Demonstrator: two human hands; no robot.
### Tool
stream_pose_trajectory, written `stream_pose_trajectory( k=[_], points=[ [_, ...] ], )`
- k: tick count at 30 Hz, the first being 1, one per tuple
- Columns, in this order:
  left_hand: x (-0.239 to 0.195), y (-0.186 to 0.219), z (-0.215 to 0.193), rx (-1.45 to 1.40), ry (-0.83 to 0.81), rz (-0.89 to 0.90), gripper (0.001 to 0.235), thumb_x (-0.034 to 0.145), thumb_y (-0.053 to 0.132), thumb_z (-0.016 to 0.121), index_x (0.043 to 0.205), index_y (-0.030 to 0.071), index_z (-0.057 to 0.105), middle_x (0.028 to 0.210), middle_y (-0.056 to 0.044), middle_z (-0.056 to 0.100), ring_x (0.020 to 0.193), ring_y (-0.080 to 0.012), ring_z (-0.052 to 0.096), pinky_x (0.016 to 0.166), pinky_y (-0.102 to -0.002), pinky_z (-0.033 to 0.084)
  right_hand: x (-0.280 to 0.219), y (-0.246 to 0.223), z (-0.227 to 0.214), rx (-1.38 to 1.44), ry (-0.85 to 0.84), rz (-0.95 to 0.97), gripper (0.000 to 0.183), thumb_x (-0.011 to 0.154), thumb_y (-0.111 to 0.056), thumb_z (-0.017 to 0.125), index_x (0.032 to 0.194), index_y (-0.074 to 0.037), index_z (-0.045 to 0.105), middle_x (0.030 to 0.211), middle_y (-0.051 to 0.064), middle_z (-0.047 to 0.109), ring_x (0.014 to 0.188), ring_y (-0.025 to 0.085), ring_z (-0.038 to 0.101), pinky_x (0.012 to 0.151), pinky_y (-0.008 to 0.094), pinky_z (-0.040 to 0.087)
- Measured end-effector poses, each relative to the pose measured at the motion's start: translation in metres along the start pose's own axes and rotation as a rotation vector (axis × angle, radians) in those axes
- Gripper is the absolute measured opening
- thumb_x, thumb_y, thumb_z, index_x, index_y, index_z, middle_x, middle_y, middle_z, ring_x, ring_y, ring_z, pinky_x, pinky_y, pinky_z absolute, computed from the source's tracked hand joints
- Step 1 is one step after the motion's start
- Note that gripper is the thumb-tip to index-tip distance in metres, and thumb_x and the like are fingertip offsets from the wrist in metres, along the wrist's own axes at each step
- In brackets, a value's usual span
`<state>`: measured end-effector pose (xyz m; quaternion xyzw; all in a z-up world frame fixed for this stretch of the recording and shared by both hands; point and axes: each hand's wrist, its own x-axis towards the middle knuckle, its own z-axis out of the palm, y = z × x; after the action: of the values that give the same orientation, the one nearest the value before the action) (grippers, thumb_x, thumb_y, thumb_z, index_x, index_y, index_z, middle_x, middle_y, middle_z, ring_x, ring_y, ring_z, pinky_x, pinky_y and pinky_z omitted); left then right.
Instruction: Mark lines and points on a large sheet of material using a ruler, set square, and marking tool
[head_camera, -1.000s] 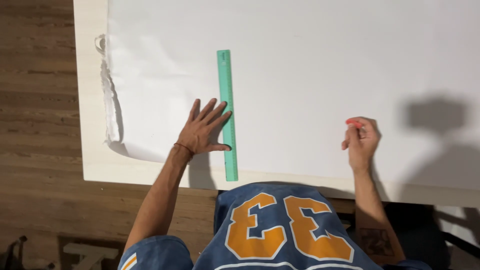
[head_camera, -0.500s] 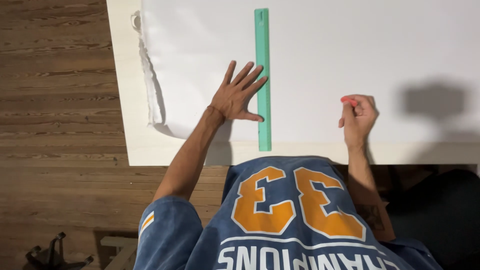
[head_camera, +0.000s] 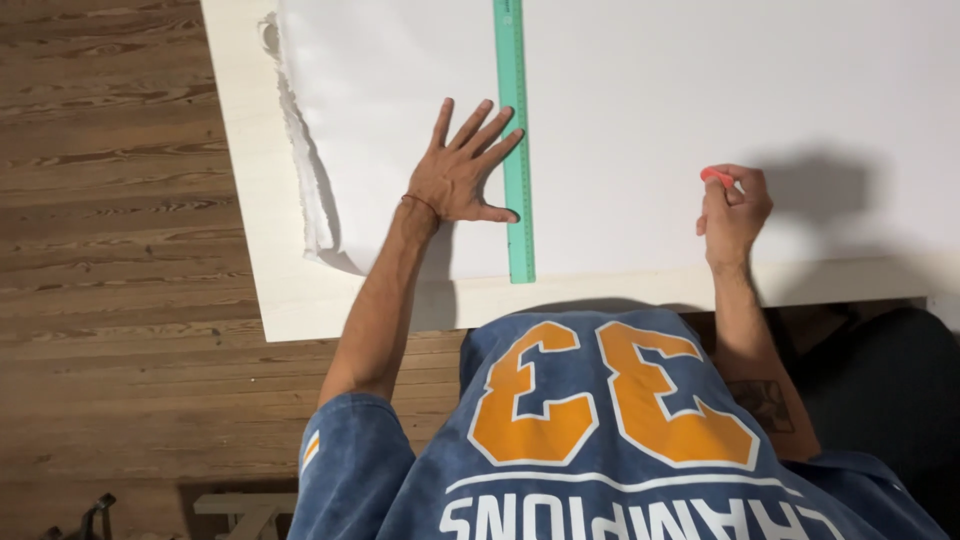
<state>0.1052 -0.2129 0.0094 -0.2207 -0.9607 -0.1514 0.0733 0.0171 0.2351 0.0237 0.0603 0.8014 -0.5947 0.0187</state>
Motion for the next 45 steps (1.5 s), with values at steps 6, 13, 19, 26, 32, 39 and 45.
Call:
stream_pose_trajectory(
  k=[6,13,19,26,32,39,45],
  points=[
    [0.001,0.003,0.002,-0.015,-0.013,-0.047,0.135,0.096,0.114,0.027,0.187,0.016,0.043,0.193,-0.014,0.033,0.18,-0.0412,0.024,0.14,-0.079,0.002,-0.001,-0.007,0.001,-0.03,0.003,0.048,0.006,0.109,-0.007,0.066,0.114,-0.006,0.068,0.107,0.012,0.081,0.054,0.008,0.053,0.038,0.025,0.04],
    [-0.003,0.0,0.002,-0.011,-0.024,-0.026,0.124,0.102,0.107,0.027,0.187,0.019,0.04,0.193,-0.015,0.035,0.179,-0.0432,0.028,0.14,-0.079,0.004,-0.005,-0.008,0.001,-0.03,0.01,0.029,0.003,0.109,-0.007,0.068,0.112,-0.006,0.067,0.105,0.009,0.08,0.056,0.009,0.054,0.039,0.025,0.042],
    [-0.003,-0.004,0.007,-0.005,-0.014,-0.004,0.123,0.102,0.108,0.029,0.188,0.021,0.039,0.194,-0.012,0.034,0.18,-0.0437,0.025,0.14,-0.081,0.005,-0.002,-0.005,0.002,0.007,0.017,0.037,0.005,0.111,-0.005,0.066,0.115,-0.005,0.069,0.107,0.01,0.079,0.056,0.008,0.054,0.041,0.024,0.042],
    [-0.005,-0.004,0.01,0.01,-0.017,0.003,0.124,0.101,0.11,0.028,0.189,0.023,0.035,0.195,-0.011,0.032,0.18,-0.0435,0.023,0.139,-0.082,0.004,0.014,-0.009,0.027,0.038,-0.014,-0.013,0.006,0.109,-0.004,0.066,0.114,-0.003,0.07,0.106,0.015,0.08,0.051,0.012,0.054,0.039,0.027,0.045],
    [-0.005,-0.006,0.012,0.054,0.0,0.018,0.123,0.104,0.11,0.029,0.19,0.023,0.034,0.195,-0.01,0.028,0.18,-0.0413,0.021,0.14,-0.081,0.004,0.052,-0.067,0.098,0.065,-0.204,-0.043,0.021,0.115,-0.02,0.083,0.125,-0.008,0.069,0.116,0.013,0.078,0.09,0.015,0.079,0.054,0.03,0.069],
    [-0.006,-0.005,0.012,0.061,0.048,-0.001,0.12,0.103,0.108,0.036,0.187,0.023,0.039,0.194,-0.01,0.034,0.18,-0.0421,0.028,0.141,-0.082,0.011,0.114,-0.117,0.212,-0.063,-0.504,-0.331,0.008,0.117,-0.003,0.072,0.124,-0.002,0.078,0.127,0.012,0.062,0.1,0.026,0.083,0.049,0.031,0.067],
    [-0.005,-0.004,0.012,0.045,0.057,-0.023,0.118,0.101,0.107,0.036,0.186,0.024,0.041,0.193,-0.009,0.037,0.18,-0.0411,0.031,0.142,-0.082,0.013,0.165,-0.119,0.262,-0.362,-0.594,-0.535,0.011,0.122,-0.005,0.065,0.12,-0.004,0.076,0.125,0.009,0.063,0.096,0.02,0.075,0.04,0.033,0.059]
  ],
)
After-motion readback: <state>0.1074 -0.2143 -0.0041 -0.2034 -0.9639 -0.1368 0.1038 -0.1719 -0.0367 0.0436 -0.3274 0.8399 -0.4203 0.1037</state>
